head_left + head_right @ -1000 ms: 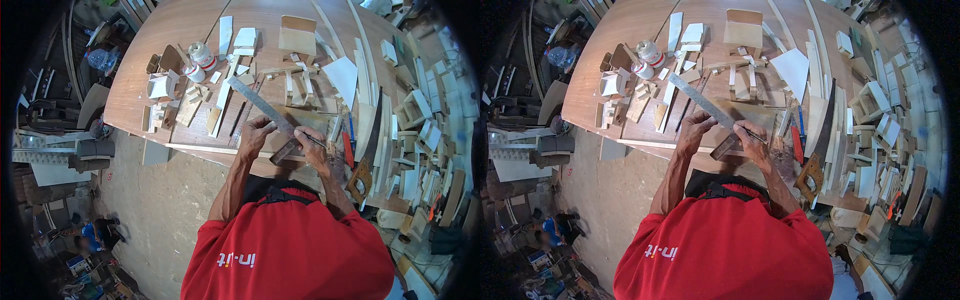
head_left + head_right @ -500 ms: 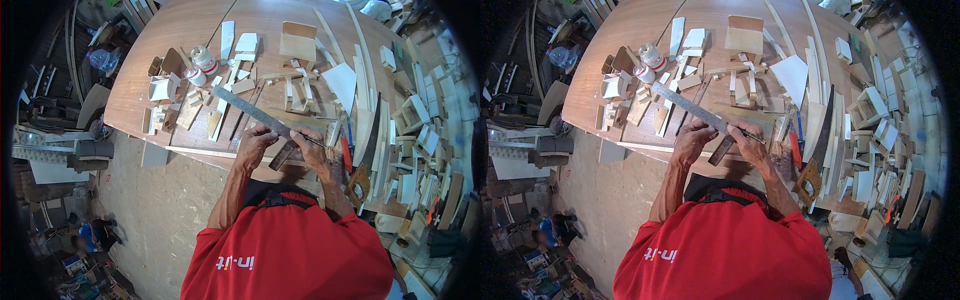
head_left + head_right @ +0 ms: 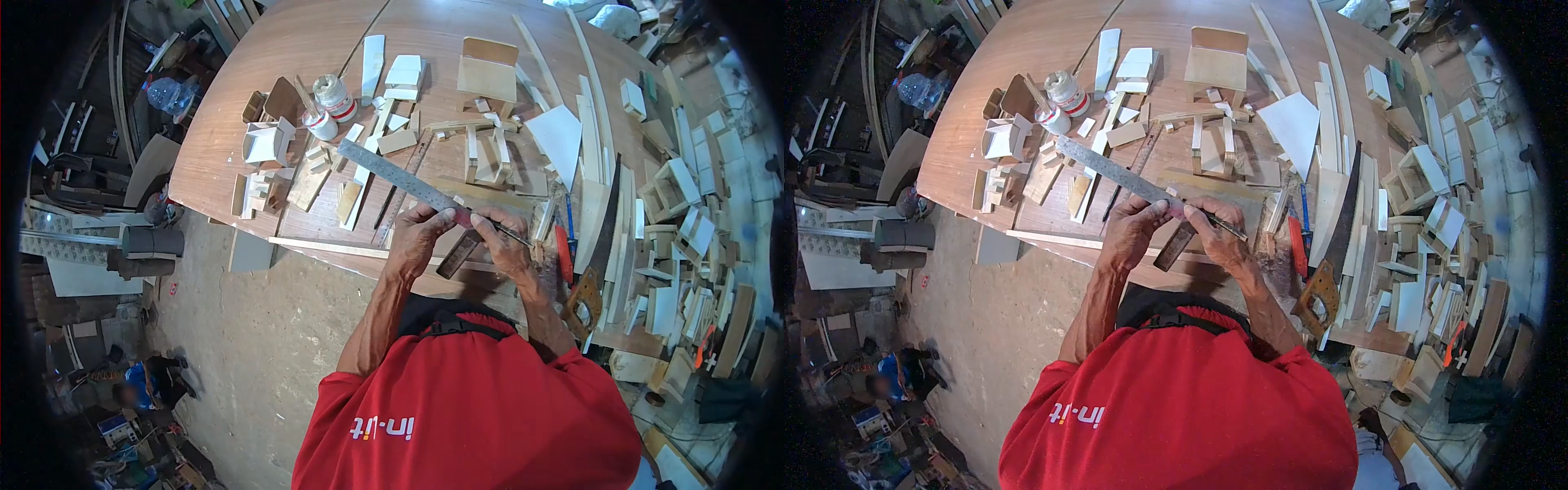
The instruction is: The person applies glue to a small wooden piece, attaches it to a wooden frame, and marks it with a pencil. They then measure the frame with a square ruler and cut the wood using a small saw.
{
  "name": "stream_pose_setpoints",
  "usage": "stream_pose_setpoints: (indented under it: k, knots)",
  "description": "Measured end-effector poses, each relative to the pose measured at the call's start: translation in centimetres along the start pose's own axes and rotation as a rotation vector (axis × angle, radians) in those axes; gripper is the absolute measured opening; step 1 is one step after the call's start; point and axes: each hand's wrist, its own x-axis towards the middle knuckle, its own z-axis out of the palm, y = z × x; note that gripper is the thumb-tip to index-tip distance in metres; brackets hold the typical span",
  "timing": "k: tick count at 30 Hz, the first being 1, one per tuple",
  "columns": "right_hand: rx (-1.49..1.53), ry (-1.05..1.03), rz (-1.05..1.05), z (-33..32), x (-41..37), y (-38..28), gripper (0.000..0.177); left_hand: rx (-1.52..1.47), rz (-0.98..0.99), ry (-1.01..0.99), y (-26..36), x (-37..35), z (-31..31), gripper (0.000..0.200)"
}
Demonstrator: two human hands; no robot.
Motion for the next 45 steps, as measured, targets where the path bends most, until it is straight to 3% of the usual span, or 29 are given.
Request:
stream_pose_setpoints:
  k: [18,31,34,36,45]
  knots:
    - [0.035,0.003,-0.104,0.7,0.0,0.4,0.019,0.008,0.085,0.04,0.3,-0.7,0.6,0.015]
    - [0.047,-0.057,-0.004,0.7,-0.2,0.1,0.02,0.126,0.193,0.143,0.0,-0.9,0.6,0.011]
    - [0.024,0.052,-0.015,0.6,-0.3,-0.2,0.024,0.161,0.201,0.179,0.1,-1.1,0.3,0.01]
    - [0.284,0.125,0.03,0.4,-0.5,-0.1,0.024,0.126,0.197,0.189,0.0,-1.0,-0.1,0.011]
    - [0.141,-0.04,-0.096,0.5,-0.5,-1.7,0.016,0.153,0.162,0.221,-0.7,-1.2,-1.1,0.01]
